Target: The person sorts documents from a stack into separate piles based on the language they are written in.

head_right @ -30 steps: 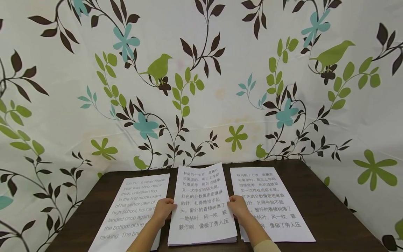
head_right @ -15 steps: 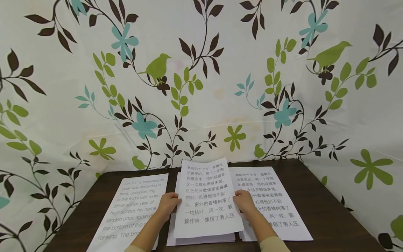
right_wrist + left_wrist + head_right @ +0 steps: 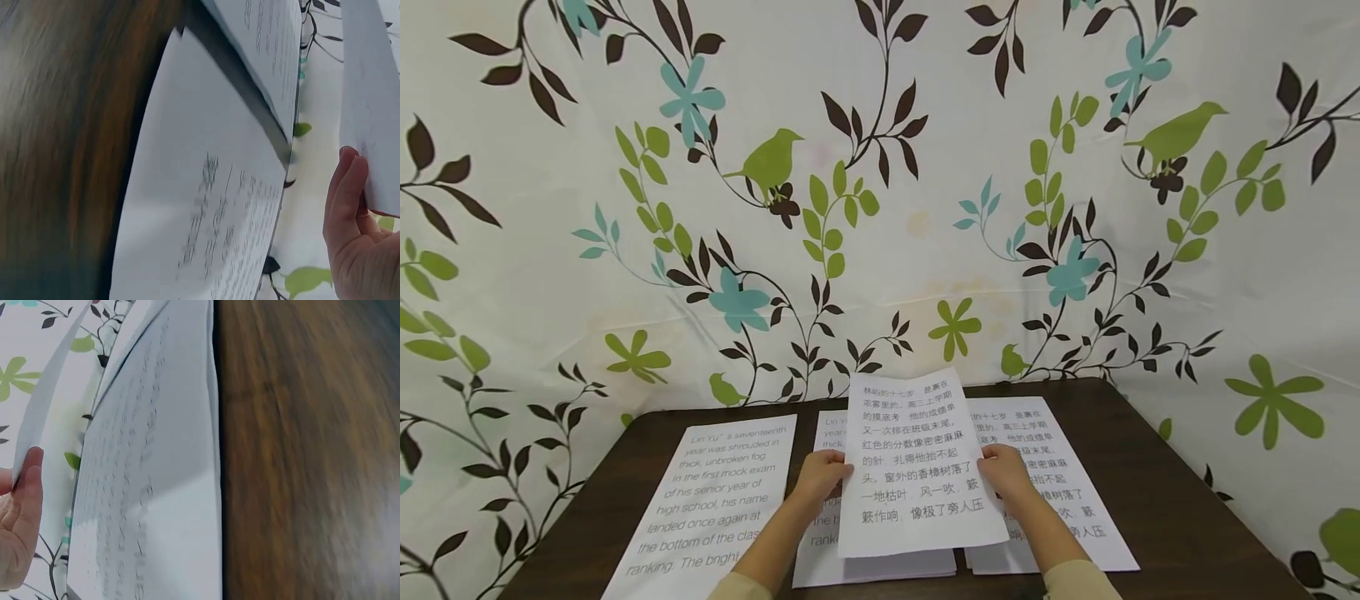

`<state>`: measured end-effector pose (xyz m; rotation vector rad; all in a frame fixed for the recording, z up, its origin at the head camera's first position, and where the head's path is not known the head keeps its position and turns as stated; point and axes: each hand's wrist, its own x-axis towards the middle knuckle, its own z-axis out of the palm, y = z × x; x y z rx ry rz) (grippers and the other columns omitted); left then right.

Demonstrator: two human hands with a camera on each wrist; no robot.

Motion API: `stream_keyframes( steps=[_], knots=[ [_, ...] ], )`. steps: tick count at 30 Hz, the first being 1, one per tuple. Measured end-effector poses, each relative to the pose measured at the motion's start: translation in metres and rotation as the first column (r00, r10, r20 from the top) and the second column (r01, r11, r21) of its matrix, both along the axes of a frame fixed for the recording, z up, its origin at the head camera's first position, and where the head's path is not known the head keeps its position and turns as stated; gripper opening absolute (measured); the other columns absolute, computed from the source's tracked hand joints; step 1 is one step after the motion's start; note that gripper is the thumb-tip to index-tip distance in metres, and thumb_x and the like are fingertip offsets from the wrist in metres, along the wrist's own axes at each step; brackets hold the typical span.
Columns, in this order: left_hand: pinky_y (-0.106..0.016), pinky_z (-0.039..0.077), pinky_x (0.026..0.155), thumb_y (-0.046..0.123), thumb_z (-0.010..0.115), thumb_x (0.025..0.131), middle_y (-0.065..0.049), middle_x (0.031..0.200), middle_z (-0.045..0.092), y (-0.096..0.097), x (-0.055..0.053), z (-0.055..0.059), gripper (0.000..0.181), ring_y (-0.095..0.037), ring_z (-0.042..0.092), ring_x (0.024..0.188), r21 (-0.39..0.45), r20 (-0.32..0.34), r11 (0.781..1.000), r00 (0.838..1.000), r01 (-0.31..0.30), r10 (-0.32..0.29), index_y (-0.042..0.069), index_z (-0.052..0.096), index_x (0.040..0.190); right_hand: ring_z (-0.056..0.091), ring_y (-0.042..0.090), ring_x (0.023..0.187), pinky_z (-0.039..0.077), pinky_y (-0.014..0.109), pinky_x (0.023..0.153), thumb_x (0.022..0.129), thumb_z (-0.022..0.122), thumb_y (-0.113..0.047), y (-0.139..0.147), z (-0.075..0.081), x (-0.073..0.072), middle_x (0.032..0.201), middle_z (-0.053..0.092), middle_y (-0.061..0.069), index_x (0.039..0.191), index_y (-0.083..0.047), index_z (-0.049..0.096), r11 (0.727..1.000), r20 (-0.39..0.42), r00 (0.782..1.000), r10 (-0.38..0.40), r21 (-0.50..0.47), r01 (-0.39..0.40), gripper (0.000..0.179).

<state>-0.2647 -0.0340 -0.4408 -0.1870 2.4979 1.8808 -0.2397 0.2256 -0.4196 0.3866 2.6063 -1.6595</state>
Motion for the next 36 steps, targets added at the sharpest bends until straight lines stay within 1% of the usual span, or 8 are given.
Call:
stream_keyframes(
  steps=[9, 18, 21, 22, 25, 28, 29, 36],
  knots=[
    [-0.027, 0.049, 0.054, 0.003, 0.057, 0.077, -0.007, 0.074, 0.055, 0.023, -0.002, 0.005, 0.019, -0.015, 0.057, 0.060, 0.047, 0.022, 0.998, 0.999, 0.047, -0.048, -0.005, 0.059, 0.093, 0.053, 0.016, 0.060, 0.042, 0.027, 0.050, 0.082, 0.043, -0.004, 0.027, 0.003, 0.001, 0.080, 0.054, 0.013, 0.109, 0.013, 0.045, 0.998, -0.025, 1.000, -0.010, 0.062, 0.012, 0.032],
    [-0.026, 0.049, 0.054, 0.006, 0.056, 0.077, -0.006, 0.073, 0.055, 0.041, -0.001, 0.003, 0.021, -0.014, 0.057, 0.060, 0.052, 0.023, 0.995, 0.996, 0.084, -0.085, -0.005, 0.058, 0.095, 0.052, 0.019, 0.066, 0.043, 0.029, 0.053, 0.084, 0.043, -0.005, 0.048, -0.001, 0.006, 0.087, 0.051, 0.017, 0.109, 0.012, 0.044, 0.995, -0.041, 0.999, -0.023, 0.096, 0.027, 0.031],
    [-0.025, 0.049, 0.054, 0.006, 0.056, 0.077, -0.006, 0.073, 0.055, 0.048, -0.002, 0.004, 0.021, -0.014, 0.057, 0.060, 0.064, 0.020, 0.993, 0.995, 0.099, -0.101, -0.005, 0.058, 0.096, 0.050, 0.023, 0.073, 0.042, 0.031, 0.057, 0.085, 0.043, -0.007, 0.058, -0.005, 0.004, 0.093, 0.048, 0.020, 0.111, 0.012, 0.044, 0.993, -0.027, 0.999, -0.035, 0.115, 0.038, 0.032],
    [-0.025, 0.049, 0.054, 0.006, 0.056, 0.077, -0.006, 0.074, 0.055, 0.051, -0.002, 0.004, 0.021, -0.014, 0.057, 0.060, 0.070, 0.020, 0.992, 0.994, 0.105, -0.106, -0.005, 0.058, 0.096, 0.050, 0.023, 0.075, 0.042, 0.031, 0.057, 0.085, 0.045, -0.009, 0.068, -0.015, -0.002, 0.095, 0.048, 0.019, 0.112, 0.010, 0.044, 0.992, -0.025, 0.999, -0.039, 0.117, 0.041, 0.033],
    [-0.025, 0.049, 0.054, 0.006, 0.057, 0.077, -0.005, 0.073, 0.055, 0.059, -0.002, 0.007, 0.020, -0.014, 0.057, 0.060, 0.078, 0.017, 0.990, 0.993, 0.114, -0.116, -0.004, 0.058, 0.094, 0.049, 0.026, 0.080, 0.042, 0.032, 0.060, 0.086, 0.045, -0.011, 0.078, -0.016, -0.002, 0.100, 0.047, 0.022, 0.114, 0.011, 0.042, 0.991, -0.022, 0.999, -0.038, 0.130, 0.041, 0.036],
    [-0.025, 0.049, 0.054, 0.007, 0.057, 0.077, -0.004, 0.073, 0.055, 0.067, -0.002, 0.009, 0.020, -0.013, 0.057, 0.060, 0.077, 0.011, 0.989, 0.992, 0.126, -0.127, -0.003, 0.059, 0.094, 0.048, 0.028, 0.083, 0.042, 0.033, 0.062, 0.087, 0.045, -0.013, 0.086, -0.013, 0.001, 0.103, 0.046, 0.024, 0.117, 0.011, 0.040, 0.988, -0.018, 0.999, -0.040, 0.148, 0.042, 0.039],
    [-0.025, 0.049, 0.053, 0.007, 0.057, 0.077, -0.004, 0.073, 0.055, 0.070, -0.002, 0.009, 0.020, -0.013, 0.057, 0.060, 0.074, 0.008, 0.989, 0.992, 0.127, -0.128, -0.003, 0.059, 0.094, 0.047, 0.029, 0.085, 0.042, 0.035, 0.064, 0.087, 0.043, -0.012, 0.083, -0.004, 0.008, 0.105, 0.044, 0.026, 0.118, 0.012, 0.038, 0.987, -0.011, 0.999, -0.043, 0.157, 0.044, 0.039],
    [-0.025, 0.049, 0.052, 0.007, 0.059, 0.075, -0.004, 0.072, 0.054, 0.092, -0.002, 0.010, 0.019, -0.014, 0.056, 0.059, 0.086, 0.014, 0.988, 0.992, 0.127, -0.129, -0.002, 0.060, 0.092, 0.041, 0.036, 0.092, 0.039, 0.046, 0.071, 0.088, 0.043, -0.016, 0.105, -0.005, 0.012, 0.112, 0.040, 0.030, 0.121, 0.013, 0.034, 0.985, -0.003, 0.997, -0.072, 0.158, 0.071, 0.045]
  ],
)
